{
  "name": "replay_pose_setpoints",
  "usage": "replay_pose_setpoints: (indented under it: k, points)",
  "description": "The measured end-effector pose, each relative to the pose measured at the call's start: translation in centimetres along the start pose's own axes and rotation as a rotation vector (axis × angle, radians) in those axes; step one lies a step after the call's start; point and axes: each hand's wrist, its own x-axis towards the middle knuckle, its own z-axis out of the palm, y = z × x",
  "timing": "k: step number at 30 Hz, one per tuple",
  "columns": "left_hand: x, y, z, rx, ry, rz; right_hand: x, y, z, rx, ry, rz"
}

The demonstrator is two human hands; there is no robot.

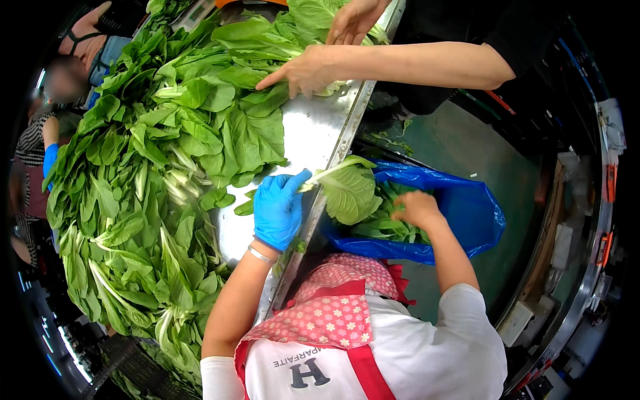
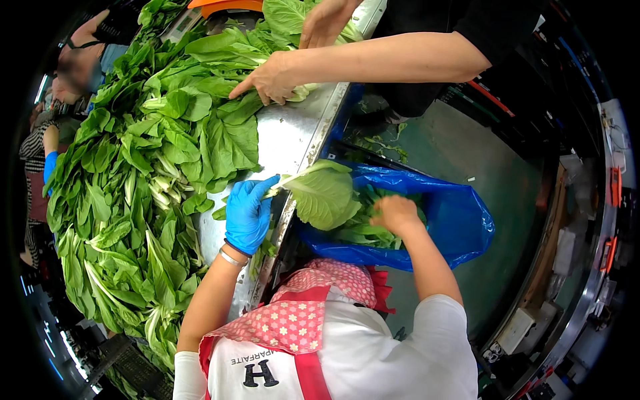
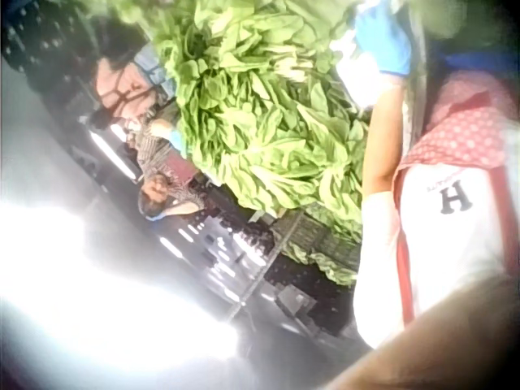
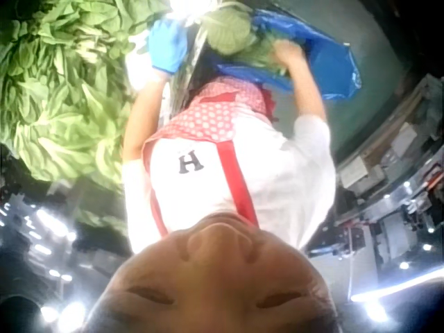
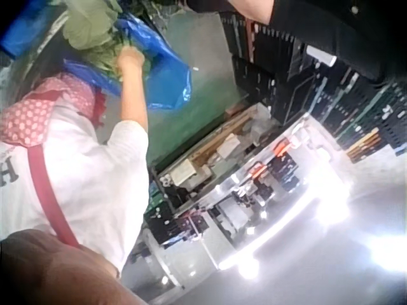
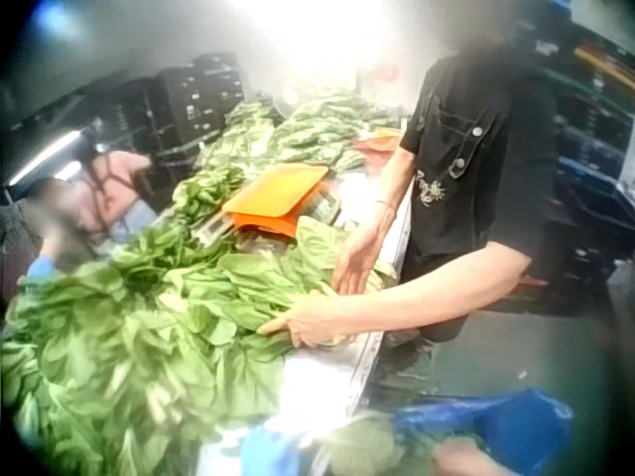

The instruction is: The person sorts leafy green vegetables by hand at a long metal table, picking up bunches, removing lower leaves, and placing them into a blue plastic bag.

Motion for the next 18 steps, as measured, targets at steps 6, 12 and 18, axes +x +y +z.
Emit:
replay_pose_setpoints:
  k: [6,12,18]
  points:
    - [-2.3,1.2,-2.7,-0.139,0.124,-0.022,-0.2,-2.4,-4.9,0.344,0.503,-0.261]
    - [-4.3,1.5,-5.3,-0.176,0.206,-0.175,-0.3,-7.9,-2.7,0.511,0.524,-0.506]
    - [-6.3,0.9,-6.2,-0.211,0.243,-0.266,-1.5,-11.8,-0.6,0.44,0.717,-0.557]
